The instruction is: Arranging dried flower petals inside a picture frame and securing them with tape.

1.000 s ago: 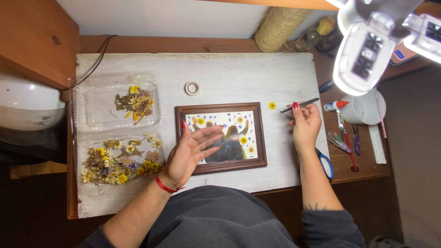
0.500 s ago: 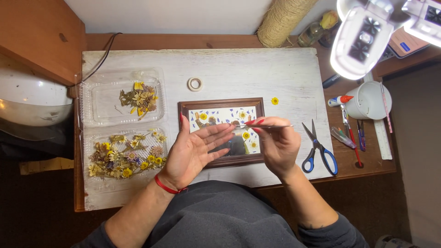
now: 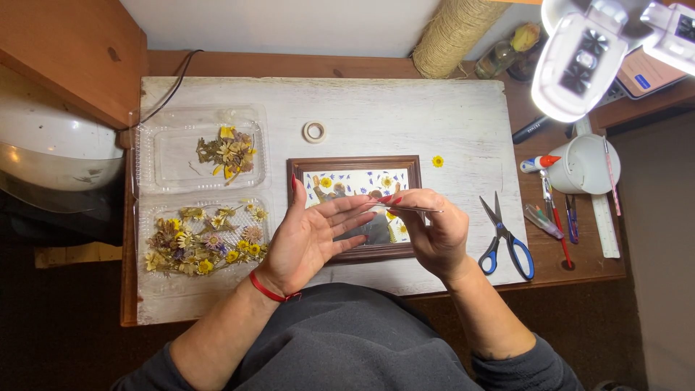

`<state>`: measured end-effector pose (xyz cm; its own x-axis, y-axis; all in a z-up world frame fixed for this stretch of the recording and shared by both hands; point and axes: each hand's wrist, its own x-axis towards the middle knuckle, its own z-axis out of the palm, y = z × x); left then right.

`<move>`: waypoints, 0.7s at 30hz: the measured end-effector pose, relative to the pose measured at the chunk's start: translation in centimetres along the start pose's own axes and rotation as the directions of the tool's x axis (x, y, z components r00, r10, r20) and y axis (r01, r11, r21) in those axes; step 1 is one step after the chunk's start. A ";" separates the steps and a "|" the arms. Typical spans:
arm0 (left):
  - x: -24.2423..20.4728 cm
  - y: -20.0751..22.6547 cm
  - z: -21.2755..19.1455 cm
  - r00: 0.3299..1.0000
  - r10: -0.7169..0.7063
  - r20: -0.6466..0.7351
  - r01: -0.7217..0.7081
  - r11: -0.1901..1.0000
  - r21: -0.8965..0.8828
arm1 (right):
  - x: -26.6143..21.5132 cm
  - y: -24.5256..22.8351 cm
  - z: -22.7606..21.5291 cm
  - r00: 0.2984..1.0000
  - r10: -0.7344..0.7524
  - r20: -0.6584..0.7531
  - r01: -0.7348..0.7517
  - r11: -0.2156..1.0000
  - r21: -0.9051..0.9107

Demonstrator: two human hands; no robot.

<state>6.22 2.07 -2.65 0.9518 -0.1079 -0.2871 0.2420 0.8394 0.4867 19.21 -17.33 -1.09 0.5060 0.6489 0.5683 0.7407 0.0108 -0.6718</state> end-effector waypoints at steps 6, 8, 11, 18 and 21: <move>0.0 -0.1 0.0 1.000 -0.007 -0.010 0.007 0.999 0.031 | -0.4 0.0 0.2 0.999 0.038 -0.013 -0.037 0.999 0.027; -0.1 -0.1 0.0 1.000 -0.009 -0.019 0.010 0.999 0.037 | -0.7 0.1 0.5 0.998 0.054 -0.019 -0.053 0.997 0.050; -0.1 -0.3 -0.3 1.000 0.009 0.011 -0.010 0.999 0.032 | -1.4 0.4 1.0 0.983 0.181 -0.038 -0.168 0.959 0.229; -0.2 -0.3 0.2 0.999 -0.020 -0.030 0.020 1.000 0.007 | -1.7 -0.4 2.0 0.962 0.272 -0.030 -0.246 0.908 0.340; -0.2 -0.3 -0.2 1.000 -0.016 -0.006 0.016 0.999 -0.039 | -2.1 -0.1 2.1 0.948 0.314 -0.047 -0.272 0.879 0.393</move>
